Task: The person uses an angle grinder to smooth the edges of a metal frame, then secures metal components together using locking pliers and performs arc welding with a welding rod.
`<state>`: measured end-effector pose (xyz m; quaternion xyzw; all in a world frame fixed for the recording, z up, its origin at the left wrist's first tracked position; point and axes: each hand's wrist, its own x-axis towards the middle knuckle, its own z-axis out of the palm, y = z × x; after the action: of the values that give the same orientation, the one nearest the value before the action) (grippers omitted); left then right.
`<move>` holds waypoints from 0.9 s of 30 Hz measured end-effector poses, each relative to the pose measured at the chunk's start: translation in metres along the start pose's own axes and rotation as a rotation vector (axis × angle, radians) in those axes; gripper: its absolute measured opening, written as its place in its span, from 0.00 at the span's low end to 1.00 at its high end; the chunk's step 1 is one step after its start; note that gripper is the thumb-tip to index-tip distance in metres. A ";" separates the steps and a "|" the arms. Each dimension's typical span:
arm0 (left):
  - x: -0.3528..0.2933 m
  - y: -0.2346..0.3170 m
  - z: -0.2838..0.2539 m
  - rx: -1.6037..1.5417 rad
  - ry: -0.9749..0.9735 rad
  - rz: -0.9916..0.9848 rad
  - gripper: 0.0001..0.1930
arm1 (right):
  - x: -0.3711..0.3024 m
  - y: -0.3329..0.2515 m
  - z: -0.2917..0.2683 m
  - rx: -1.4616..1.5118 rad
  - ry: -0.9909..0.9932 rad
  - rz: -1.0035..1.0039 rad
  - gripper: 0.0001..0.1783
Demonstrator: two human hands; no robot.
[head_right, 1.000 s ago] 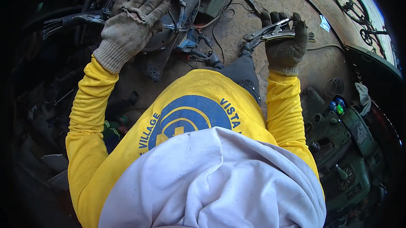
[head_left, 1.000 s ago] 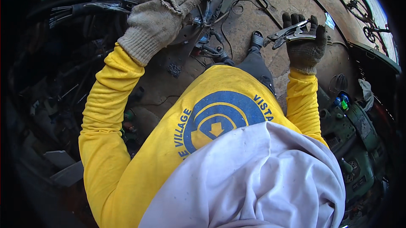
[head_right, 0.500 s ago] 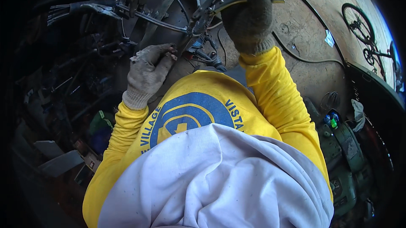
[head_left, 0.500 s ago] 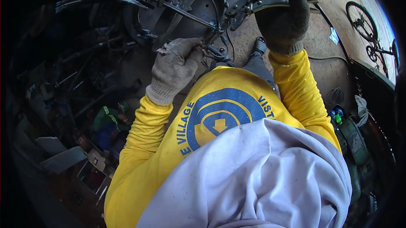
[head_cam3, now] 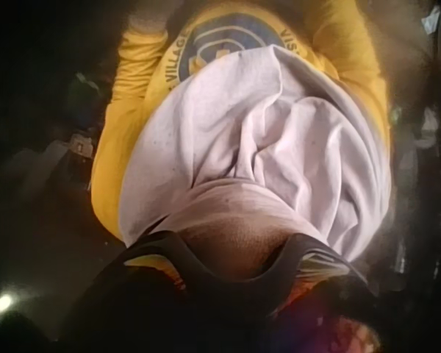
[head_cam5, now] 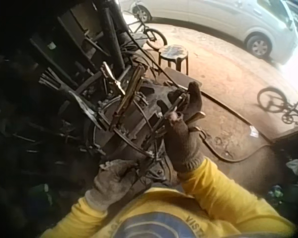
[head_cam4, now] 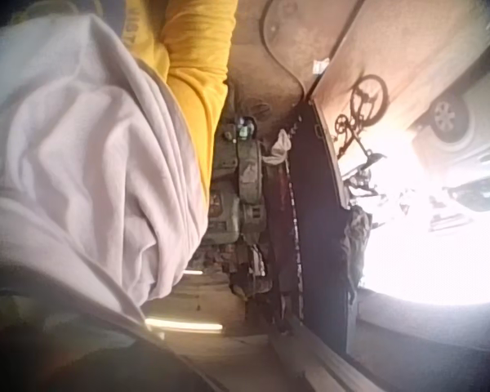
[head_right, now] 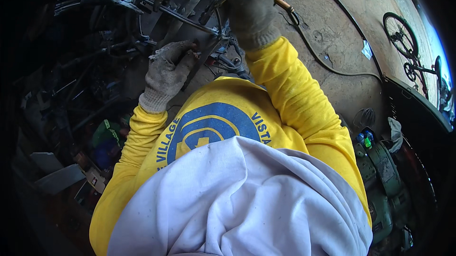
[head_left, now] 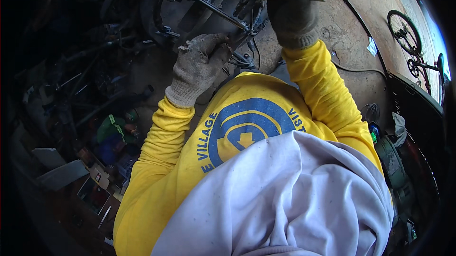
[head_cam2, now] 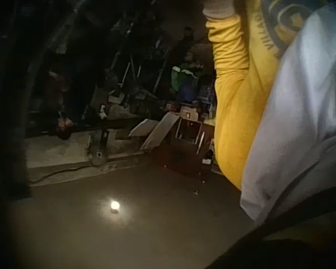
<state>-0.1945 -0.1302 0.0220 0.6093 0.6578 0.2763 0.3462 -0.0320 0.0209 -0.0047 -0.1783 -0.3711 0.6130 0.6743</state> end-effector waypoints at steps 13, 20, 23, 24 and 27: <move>-0.011 -0.007 -0.002 0.033 -0.017 0.128 0.11 | -0.008 0.000 0.025 -0.289 0.021 -0.121 0.46; -0.016 -0.018 -0.007 -0.005 -0.005 0.182 0.11 | -0.001 0.024 -0.005 0.412 0.031 0.283 0.28; -0.020 -0.024 -0.006 -0.119 -0.024 0.106 0.12 | 0.004 0.018 0.002 0.337 0.085 0.344 0.25; -0.017 -0.021 -0.008 -0.121 -0.024 0.109 0.12 | 0.005 0.020 -0.003 0.334 0.083 0.342 0.25; -0.005 -0.008 -0.014 0.028 0.024 0.228 0.11 | 0.007 0.023 -0.016 0.441 -0.048 0.355 0.24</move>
<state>-0.2104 -0.1352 0.0251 0.6815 0.5922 0.3120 0.2958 -0.0369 0.0348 -0.0293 -0.0749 -0.2076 0.7914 0.5700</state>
